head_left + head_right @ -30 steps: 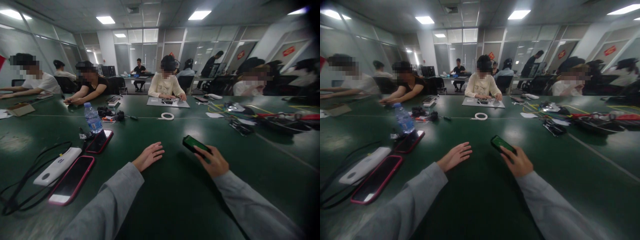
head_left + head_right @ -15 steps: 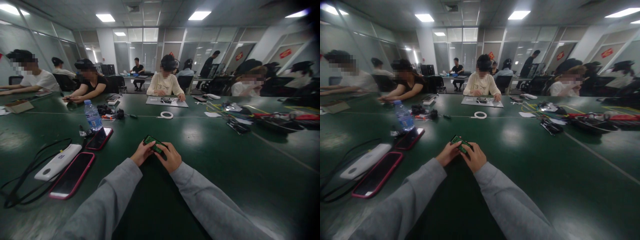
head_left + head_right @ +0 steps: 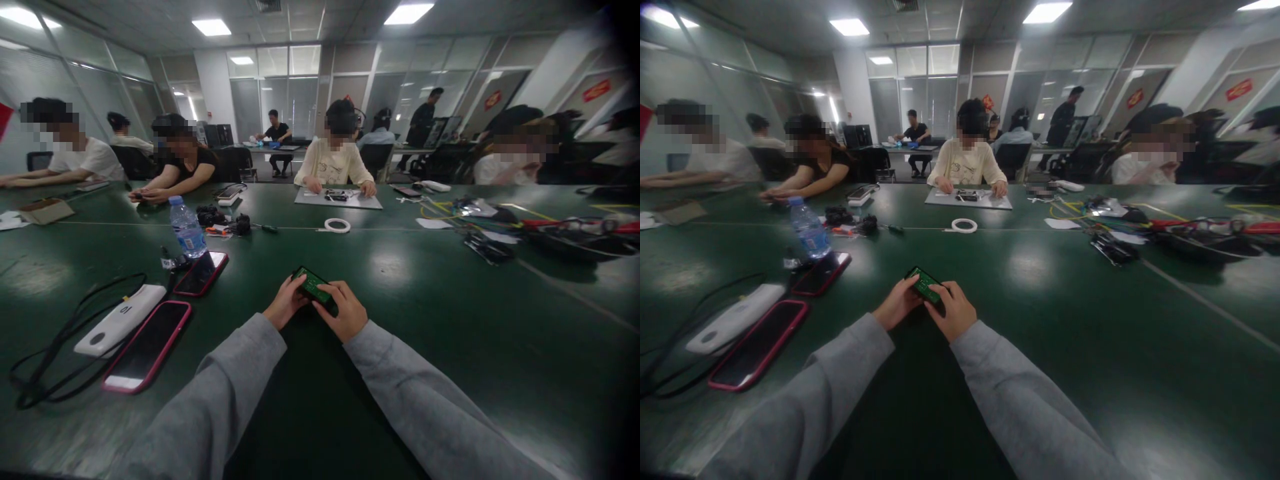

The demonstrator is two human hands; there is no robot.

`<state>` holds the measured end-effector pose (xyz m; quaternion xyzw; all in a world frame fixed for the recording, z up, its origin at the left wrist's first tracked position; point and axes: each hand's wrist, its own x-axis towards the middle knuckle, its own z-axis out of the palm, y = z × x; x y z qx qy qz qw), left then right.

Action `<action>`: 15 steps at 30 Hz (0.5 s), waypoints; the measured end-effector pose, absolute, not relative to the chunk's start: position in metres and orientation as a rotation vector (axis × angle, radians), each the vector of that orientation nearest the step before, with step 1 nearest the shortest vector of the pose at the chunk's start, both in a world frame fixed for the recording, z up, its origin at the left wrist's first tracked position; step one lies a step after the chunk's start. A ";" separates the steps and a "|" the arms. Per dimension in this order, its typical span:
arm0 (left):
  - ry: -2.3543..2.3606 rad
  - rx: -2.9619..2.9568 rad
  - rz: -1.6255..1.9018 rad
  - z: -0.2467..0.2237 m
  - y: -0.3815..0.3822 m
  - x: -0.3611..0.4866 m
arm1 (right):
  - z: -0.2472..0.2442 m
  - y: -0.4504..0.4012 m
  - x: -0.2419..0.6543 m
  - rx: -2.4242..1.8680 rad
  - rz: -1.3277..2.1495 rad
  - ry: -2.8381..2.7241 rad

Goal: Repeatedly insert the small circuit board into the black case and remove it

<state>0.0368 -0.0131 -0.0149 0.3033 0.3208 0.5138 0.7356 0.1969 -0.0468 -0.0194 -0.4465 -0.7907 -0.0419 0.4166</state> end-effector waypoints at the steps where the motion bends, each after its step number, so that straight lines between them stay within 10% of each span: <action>1: 0.707 0.672 1.135 -0.015 -0.013 0.037 | -0.020 -0.047 0.197 -1.122 -0.103 -1.982; 15: 0.739 0.690 1.204 -0.015 -0.015 0.044 | -0.021 -0.045 0.199 -1.126 -0.099 -1.999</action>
